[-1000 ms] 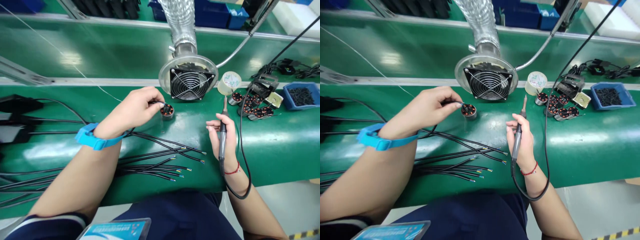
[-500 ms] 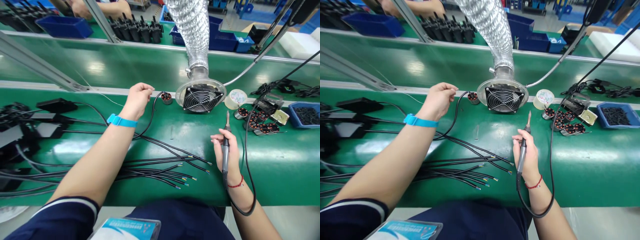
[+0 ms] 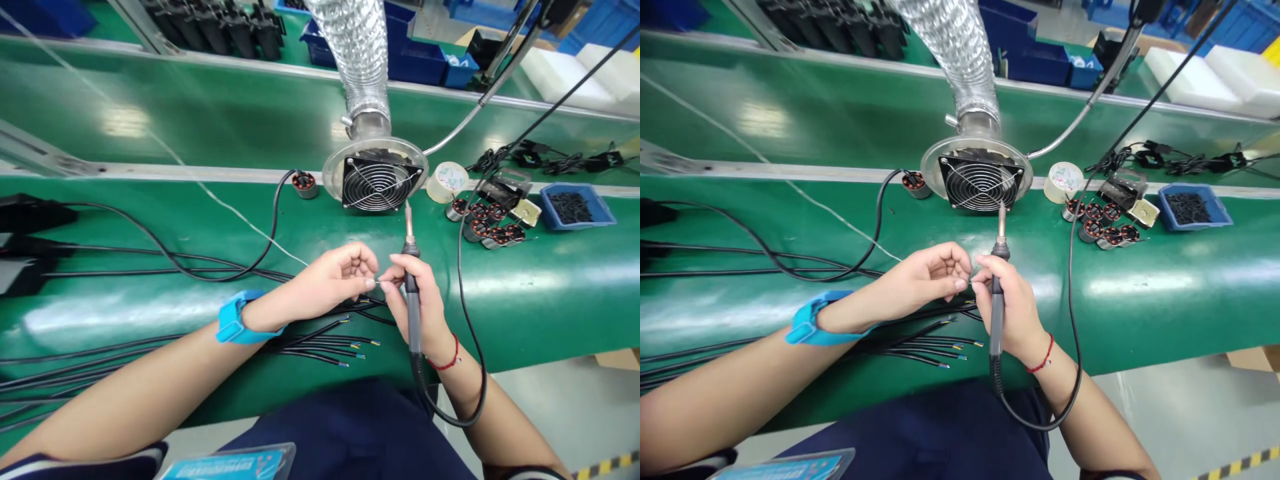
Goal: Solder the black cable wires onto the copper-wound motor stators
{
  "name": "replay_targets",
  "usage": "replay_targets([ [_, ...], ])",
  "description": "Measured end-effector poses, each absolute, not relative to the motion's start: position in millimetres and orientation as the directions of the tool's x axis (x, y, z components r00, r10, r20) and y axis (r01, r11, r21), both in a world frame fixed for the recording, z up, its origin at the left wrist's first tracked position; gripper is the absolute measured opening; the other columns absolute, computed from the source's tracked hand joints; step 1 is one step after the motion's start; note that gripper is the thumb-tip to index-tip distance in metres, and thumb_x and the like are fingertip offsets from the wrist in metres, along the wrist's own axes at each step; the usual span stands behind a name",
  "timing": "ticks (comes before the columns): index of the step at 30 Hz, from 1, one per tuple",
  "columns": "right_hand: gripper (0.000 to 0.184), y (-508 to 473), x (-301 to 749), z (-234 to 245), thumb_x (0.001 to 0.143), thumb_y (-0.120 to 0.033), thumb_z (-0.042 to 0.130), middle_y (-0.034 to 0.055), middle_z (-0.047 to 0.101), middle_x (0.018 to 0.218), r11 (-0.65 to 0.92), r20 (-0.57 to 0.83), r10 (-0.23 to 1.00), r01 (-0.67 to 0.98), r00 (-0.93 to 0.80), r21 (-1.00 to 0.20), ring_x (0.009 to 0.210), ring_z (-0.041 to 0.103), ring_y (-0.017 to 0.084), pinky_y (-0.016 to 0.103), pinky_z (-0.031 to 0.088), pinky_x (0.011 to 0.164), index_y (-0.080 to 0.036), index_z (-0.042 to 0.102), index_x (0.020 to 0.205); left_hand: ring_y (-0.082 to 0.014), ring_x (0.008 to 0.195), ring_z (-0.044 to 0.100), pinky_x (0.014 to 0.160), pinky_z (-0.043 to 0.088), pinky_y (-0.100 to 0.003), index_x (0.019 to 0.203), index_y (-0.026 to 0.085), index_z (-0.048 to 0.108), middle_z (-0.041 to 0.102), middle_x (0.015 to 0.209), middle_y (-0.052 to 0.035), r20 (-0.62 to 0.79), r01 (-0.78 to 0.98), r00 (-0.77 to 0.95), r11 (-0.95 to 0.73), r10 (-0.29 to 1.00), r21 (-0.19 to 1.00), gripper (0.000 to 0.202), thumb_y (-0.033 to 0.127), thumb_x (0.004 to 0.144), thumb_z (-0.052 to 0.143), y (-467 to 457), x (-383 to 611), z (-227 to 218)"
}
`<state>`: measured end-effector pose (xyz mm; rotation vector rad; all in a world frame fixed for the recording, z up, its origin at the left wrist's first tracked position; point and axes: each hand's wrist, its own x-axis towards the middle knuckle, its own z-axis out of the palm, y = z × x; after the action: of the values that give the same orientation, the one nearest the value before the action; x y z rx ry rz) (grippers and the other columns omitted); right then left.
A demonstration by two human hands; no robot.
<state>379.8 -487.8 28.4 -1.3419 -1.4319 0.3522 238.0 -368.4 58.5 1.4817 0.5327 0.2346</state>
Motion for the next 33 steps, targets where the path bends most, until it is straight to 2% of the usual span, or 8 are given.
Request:
replay_targets([
  [4,0.035,-501,382,42,0.096,-0.011,0.051,0.0005,0.067,0.088,0.234,0.532,0.829,0.757,0.172,-0.610,0.078,0.067,0.016,0.032,0.057,0.072,-0.026,0.049,0.128,-0.0109,0.063,0.052,0.061,0.041,-0.024,0.082,0.019,0.061,0.058,0.068,0.0037,-0.168,0.278,0.912,-0.263,0.376,0.924,0.015,0.029,0.089,0.053,-359,233,52],
  [8,0.030,-530,396,57,0.098,-0.015,0.052,0.0047,0.068,0.085,0.012,0.533,0.835,0.963,0.139,-0.269,0.072,0.064,0.020,0.034,0.053,0.064,-0.022,0.053,0.127,-0.0126,0.065,0.054,0.064,0.041,-0.025,0.080,0.019,0.062,0.063,0.072,0.0016,-0.124,0.335,0.894,-0.458,0.430,0.823,0.022,0.032,0.091,0.048,-354,226,31],
  [10,0.030,-542,412,59,0.097,-0.016,0.053,0.0070,0.070,0.090,-0.121,0.545,0.816,0.978,0.195,-0.169,0.073,0.065,0.022,0.035,0.053,0.065,-0.022,0.054,0.127,-0.0135,0.064,0.055,0.063,0.041,-0.026,0.081,0.019,0.062,0.064,0.072,0.0009,-0.109,0.366,0.868,-0.477,0.484,0.799,0.024,0.034,0.092,0.047,-354,225,19],
  [14,0.033,-540,460,43,0.096,-0.016,0.047,0.0171,0.063,0.128,-0.286,0.510,0.793,0.943,0.333,-0.171,0.096,0.067,0.028,0.042,0.055,0.076,-0.021,0.049,0.129,-0.0153,0.065,0.059,0.063,0.042,-0.027,0.083,0.021,0.062,0.068,0.074,-0.0001,-0.023,0.332,0.852,-0.506,0.522,0.796,0.023,0.035,0.093,0.048,-357,228,6],
  [19,0.036,-505,515,15,0.092,-0.012,0.042,0.0186,0.063,0.115,-0.492,0.267,0.840,0.871,0.473,0.005,0.078,0.065,0.025,0.035,0.046,0.065,-0.012,0.054,0.126,-0.0166,0.069,0.063,0.065,0.045,-0.028,0.082,0.021,0.063,0.070,0.076,-0.0008,0.073,0.268,0.849,-0.546,0.523,0.794,0.022,0.033,0.094,0.048,-357,228,6],
  [23,0.030,-487,532,8,0.092,-0.011,0.044,0.0138,0.067,0.099,-0.517,0.262,0.825,0.856,0.500,-0.004,0.072,0.062,0.022,0.032,0.040,0.063,-0.013,0.058,0.119,-0.0166,0.070,0.063,0.066,0.045,-0.028,0.083,0.021,0.063,0.070,0.077,-0.0014,0.094,0.267,0.839,-0.555,0.536,0.788,0.021,0.032,0.093,0.049,-356,226,6],
  [27,0.027,-488,520,6,0.094,-0.015,0.047,0.0111,0.069,0.098,-0.474,0.287,0.837,0.879,0.466,-0.047,0.072,0.062,0.023,0.031,0.041,0.064,-0.015,0.057,0.120,-0.0160,0.070,0.061,0.065,0.044,-0.027,0.083,0.020,0.062,0.069,0.077,-0.0010,0.079,0.263,0.836,-0.523,0.543,0.811,0.019,0.030,0.093,0.049,-356,228,6],
  [33,0.027,-501,445,1,0.096,-0.016,0.050,0.0085,0.072,0.107,-0.054,0.230,0.970,0.994,0.075,-0.099,0.078,0.064,0.021,0.033,0.049,0.071,-0.022,0.062,0.118,-0.0139,0.066,0.055,0.063,0.043,-0.027,0.087,0.020,0.057,0.059,0.072,0.0019,-0.035,0.271,0.830,-0.347,0.557,0.898,0.013,0.028,0.092,0.049,-361,234,10],
])
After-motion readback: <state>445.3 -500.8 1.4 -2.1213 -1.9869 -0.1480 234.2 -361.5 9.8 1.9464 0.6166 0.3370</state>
